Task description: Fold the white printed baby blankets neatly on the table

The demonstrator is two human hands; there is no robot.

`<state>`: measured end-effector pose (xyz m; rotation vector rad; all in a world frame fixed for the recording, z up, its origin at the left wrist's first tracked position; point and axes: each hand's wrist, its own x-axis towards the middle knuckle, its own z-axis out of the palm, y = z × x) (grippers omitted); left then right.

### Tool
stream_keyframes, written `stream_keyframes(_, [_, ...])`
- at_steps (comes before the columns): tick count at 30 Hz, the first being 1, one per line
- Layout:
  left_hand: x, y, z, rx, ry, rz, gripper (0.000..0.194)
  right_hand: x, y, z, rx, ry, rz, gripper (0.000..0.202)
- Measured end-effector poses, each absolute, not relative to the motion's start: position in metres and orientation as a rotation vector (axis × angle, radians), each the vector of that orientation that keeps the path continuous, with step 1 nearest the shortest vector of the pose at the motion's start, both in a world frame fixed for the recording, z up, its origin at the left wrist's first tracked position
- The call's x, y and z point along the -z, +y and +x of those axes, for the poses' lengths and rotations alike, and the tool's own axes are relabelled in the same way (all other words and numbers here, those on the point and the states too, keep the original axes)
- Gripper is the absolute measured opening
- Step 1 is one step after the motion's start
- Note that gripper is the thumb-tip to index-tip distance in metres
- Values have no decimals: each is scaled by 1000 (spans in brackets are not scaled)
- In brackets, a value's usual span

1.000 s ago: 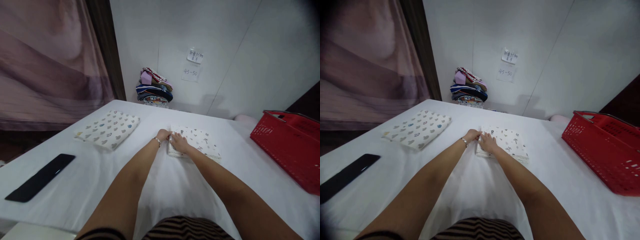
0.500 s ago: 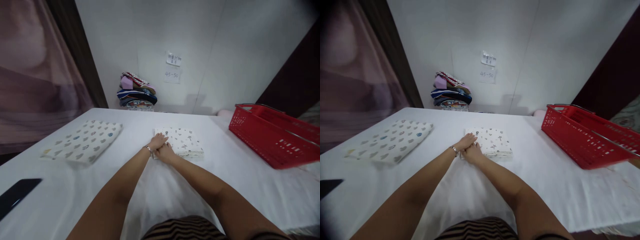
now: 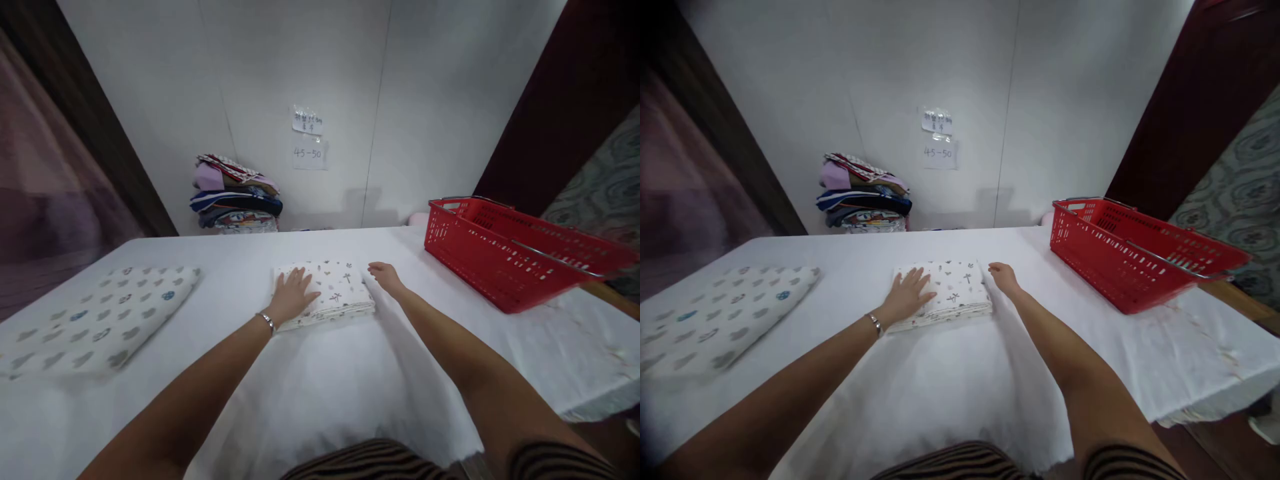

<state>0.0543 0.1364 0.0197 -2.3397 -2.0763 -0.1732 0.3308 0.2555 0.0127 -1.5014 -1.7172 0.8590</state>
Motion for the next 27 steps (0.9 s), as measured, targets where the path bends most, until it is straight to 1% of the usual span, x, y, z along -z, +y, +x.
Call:
stream_keyframes(3, [-23, 136, 95, 178, -1811, -2581, 68, 2, 282, 326, -893, -1716, -1497, 41])
stream_keyframes(6, [-17, 139, 127, 155, -1640, -2755, 73, 17, 302, 311, -903, -1749, -1454, 44])
stream_keyframes(10, [-8, 146, 141, 115, -1521, -2862, 76, 29, 325, 297, -929, -1849, -1339, 41])
stream_keyframes(13, [-3, 146, 140, 63, -1483, -2915, 78, 34, 340, 294, -959, -1937, -1245, 38])
stream_keyframes(18, [2, 144, 137, 76, -1471, -2937, 77, 40, 359, 292, -965, -2019, -1201, 40])
stream_keyframes(24, [4, 145, 137, 125, -1466, -2938, 78, 43, 373, 286, -981, -2082, -1147, 31])
stream_keyframes(27, [5, 144, 137, 114, -1461, -2956, 80, 44, 378, 286, -950, -2077, -1149, 31])
